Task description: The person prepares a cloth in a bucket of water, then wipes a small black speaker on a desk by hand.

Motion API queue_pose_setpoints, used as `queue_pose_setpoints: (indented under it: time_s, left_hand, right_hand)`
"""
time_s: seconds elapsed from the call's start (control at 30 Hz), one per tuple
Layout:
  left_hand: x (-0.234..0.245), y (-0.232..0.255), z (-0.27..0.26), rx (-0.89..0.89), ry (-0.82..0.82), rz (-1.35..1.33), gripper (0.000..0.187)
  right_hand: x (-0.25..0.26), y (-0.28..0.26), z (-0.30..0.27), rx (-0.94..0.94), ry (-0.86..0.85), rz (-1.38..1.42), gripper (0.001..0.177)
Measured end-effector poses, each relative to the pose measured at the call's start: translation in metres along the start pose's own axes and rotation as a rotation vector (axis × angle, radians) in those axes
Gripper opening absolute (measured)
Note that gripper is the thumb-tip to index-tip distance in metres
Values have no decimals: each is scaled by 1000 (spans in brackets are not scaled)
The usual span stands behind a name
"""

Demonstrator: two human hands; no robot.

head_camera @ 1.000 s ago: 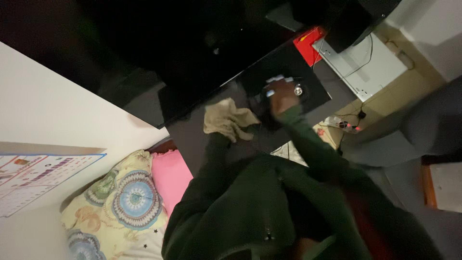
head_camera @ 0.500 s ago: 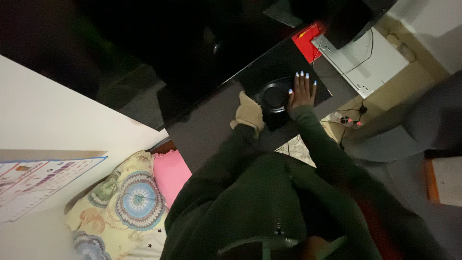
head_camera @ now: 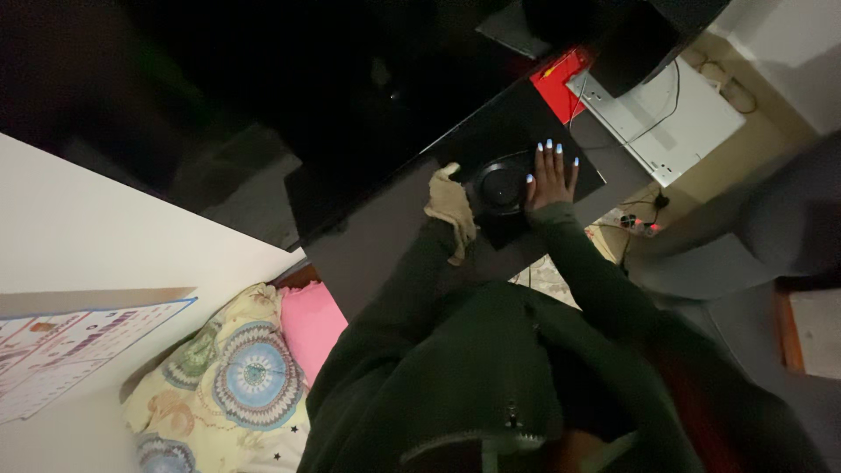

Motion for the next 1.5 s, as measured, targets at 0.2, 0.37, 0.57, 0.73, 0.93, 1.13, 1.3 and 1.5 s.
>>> queue_pose_setpoints:
  time_s: [0.2, 0.37, 0.57, 0.73, 0.93, 1.13, 1.3, 1.5]
  left_hand:
    - [-6, -3, 3, 44, 6, -117, 78]
    - [-23, 2, -1, 226, 63, -531, 78]
    - [-72, 28, 7, 557, 195, -1953, 78]
    - [-84, 59, 36, 520, 97, -2387, 77]
    - [-80, 41, 64, 515, 142, -2383, 77]
    - [-77, 23, 82, 415, 83, -2345, 77]
    - [-78, 9, 90, 329, 39, -2300, 76]
    - [-75, -7, 96, 245, 42, -2211, 76]
  right_hand:
    - [5, -5, -1, 8, 3, -1, 66]
    - [11, -11, -3, -26, 13, 28, 66]
    - [-1, -2, 5, -6, 47, -27, 68]
    - [2, -3, -5, 16, 66, 26, 66]
    - [-4, 2, -2, -12, 64, 1, 66]
    - [-2, 1, -4, -41, 48, 1, 65]
    - [-5, 2, -5, -35, 58, -1, 65]
    - [-11, 6, -5, -71, 57, -11, 65]
Point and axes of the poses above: each hand's wrist, its own z-axis towards the middle knuckle, its own x-axis out of the back of the hand, y = z × x, the point moved 4 cm from there along z, towards the middle knuckle, and after that the axes turned 10 degrees about z, right-handed, at the moved point
